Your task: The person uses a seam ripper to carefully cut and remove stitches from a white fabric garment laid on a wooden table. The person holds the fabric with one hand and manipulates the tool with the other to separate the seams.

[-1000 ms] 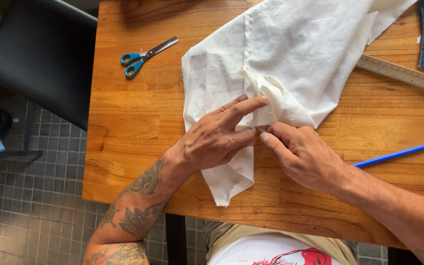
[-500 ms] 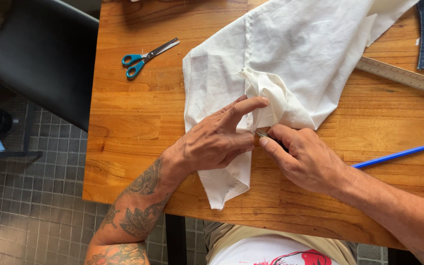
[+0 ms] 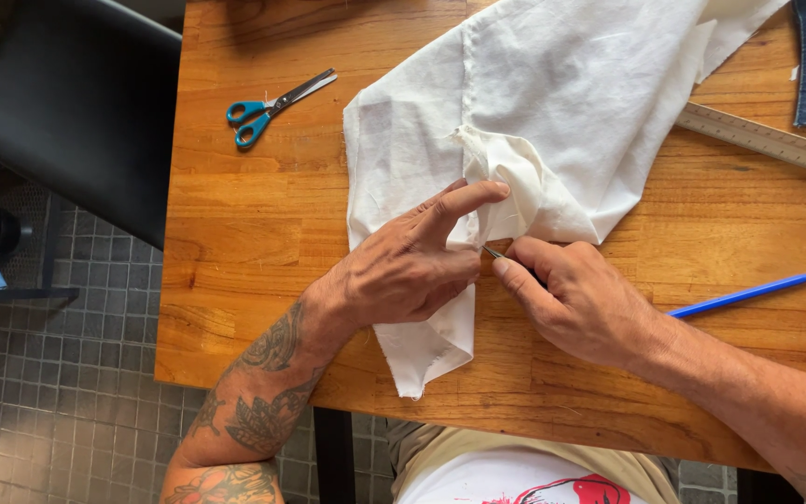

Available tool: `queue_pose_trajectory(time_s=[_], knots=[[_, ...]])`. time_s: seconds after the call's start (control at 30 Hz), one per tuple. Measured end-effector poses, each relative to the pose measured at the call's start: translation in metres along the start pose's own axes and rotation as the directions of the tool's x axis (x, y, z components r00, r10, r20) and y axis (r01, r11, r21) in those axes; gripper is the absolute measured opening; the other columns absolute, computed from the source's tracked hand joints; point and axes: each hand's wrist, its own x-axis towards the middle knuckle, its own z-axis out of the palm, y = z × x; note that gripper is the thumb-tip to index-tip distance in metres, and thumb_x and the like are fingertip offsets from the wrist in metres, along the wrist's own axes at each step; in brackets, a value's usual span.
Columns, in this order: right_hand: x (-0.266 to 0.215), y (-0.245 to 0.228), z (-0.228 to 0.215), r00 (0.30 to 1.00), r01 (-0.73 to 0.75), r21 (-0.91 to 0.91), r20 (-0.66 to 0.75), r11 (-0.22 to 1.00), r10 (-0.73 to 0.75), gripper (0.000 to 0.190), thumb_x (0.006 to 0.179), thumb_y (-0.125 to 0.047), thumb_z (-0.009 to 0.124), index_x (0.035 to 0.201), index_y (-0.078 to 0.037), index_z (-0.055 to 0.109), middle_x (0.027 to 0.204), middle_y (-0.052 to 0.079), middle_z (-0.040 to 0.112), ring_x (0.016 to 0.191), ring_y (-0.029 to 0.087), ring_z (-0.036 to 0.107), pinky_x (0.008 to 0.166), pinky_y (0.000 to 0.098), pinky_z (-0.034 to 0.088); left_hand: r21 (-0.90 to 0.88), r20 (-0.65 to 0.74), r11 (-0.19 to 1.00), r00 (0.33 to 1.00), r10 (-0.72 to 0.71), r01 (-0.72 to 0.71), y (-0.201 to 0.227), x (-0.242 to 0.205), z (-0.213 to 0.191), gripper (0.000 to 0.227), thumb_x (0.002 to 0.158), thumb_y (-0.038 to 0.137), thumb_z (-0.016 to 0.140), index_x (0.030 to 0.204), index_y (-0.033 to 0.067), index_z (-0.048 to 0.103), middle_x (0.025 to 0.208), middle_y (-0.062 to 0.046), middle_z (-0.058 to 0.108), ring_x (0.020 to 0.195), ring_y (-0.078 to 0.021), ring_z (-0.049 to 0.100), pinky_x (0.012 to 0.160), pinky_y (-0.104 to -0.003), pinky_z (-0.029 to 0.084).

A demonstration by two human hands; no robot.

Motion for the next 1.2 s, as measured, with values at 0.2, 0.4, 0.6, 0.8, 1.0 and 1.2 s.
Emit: queue_pose_trajectory(time_s=[0.2, 0.4, 0.6, 0.8, 1.0, 1.2], knots=[[-0.001, -0.007, -0.005, 0.999, -0.020, 0.008, 0.030, 1.000, 0.019, 0.037, 0.114, -0.045, 0.065, 0.098, -0.013, 0.073, 0.058, 0.024, 0.062, 0.059, 0.035, 0.063, 0.061, 0.0502, 0.056, -0.002, -0.006, 1.000, 1.000, 0.012, -0.012, -0.002, -0.004, 0.003, 0.020, 0.111, 0.016, 0.074, 0.093, 0.0113, 0.066, 0.180, -0.025, 0.042, 0.148, -0.0356, 0.073, 0.145, -0.054, 0.036], [0.000, 0.002, -0.001, 0.999, 0.020, 0.003, 0.031, 1.000, -0.020, 0.041, 0.115, -0.047, 0.064, 0.095, -0.013, 0.074, 0.055, 0.022, 0.061, 0.055, 0.032, 0.062, 0.059, 0.0465, 0.055, -0.006, 0.008, 1.000, 1.000, 0.000, 0.000, -0.002, -0.004, 0.002, 0.018, 0.108, 0.014, 0.074, 0.092, 0.0113, 0.066, 0.181, -0.025, 0.041, 0.149, -0.0357, 0.073, 0.146, -0.053, 0.035], [0.000, 0.003, -0.001, 0.999, 0.032, -0.011, 0.027, 0.999, -0.032, 0.040, 0.115, -0.047, 0.064, 0.096, -0.014, 0.075, 0.054, 0.021, 0.062, 0.055, 0.032, 0.064, 0.058, 0.0457, 0.055, 0.008, 0.018, 1.000, 1.000, 0.014, -0.014, -0.003, -0.004, 0.003, 0.018, 0.108, 0.016, 0.074, 0.092, 0.0117, 0.066, 0.181, -0.027, 0.040, 0.150, -0.0360, 0.072, 0.146, -0.052, 0.035], [0.000, 0.006, 0.001, 0.997, 0.077, 0.014, -0.005, 0.997, -0.077, 0.036, 0.115, -0.041, 0.065, 0.094, -0.014, 0.075, 0.051, 0.018, 0.059, 0.051, 0.028, 0.060, 0.054, 0.0423, 0.053, -0.030, 0.013, 0.999, 1.000, 0.010, -0.009, -0.006, -0.006, 0.005, 0.019, 0.108, 0.016, 0.073, 0.092, 0.0118, 0.064, 0.181, -0.028, 0.039, 0.154, -0.0400, 0.068, 0.146, -0.055, 0.035], [0.004, 0.010, 0.000, 0.988, 0.133, 0.070, -0.092, 0.989, -0.126, 0.027, 0.111, -0.038, 0.071, 0.096, -0.016, 0.077, 0.054, 0.017, 0.057, 0.056, 0.025, 0.061, 0.054, 0.0453, 0.051, -0.180, -0.011, 0.984, 1.000, -0.004, 0.002, 0.001, -0.001, -0.004, 0.021, 0.109, 0.017, 0.074, 0.092, 0.0130, 0.063, 0.184, -0.028, 0.035, 0.162, -0.0435, 0.060, 0.146, -0.060, 0.031], [0.004, 0.009, -0.010, 0.720, 0.616, -0.158, -0.285, 0.772, -0.633, 0.039, 0.099, -0.008, 0.085, 0.137, -0.016, 0.081, 0.052, 0.001, 0.053, 0.044, 0.022, 0.062, 0.054, 0.0326, 0.058, -0.663, 0.061, 0.740, 0.994, -0.094, 0.111, 0.010, 0.002, -0.018, 0.023, 0.108, 0.016, 0.080, 0.091, 0.0110, 0.065, 0.187, -0.024, 0.028, 0.169, -0.0400, 0.049, 0.147, -0.054, 0.029]])
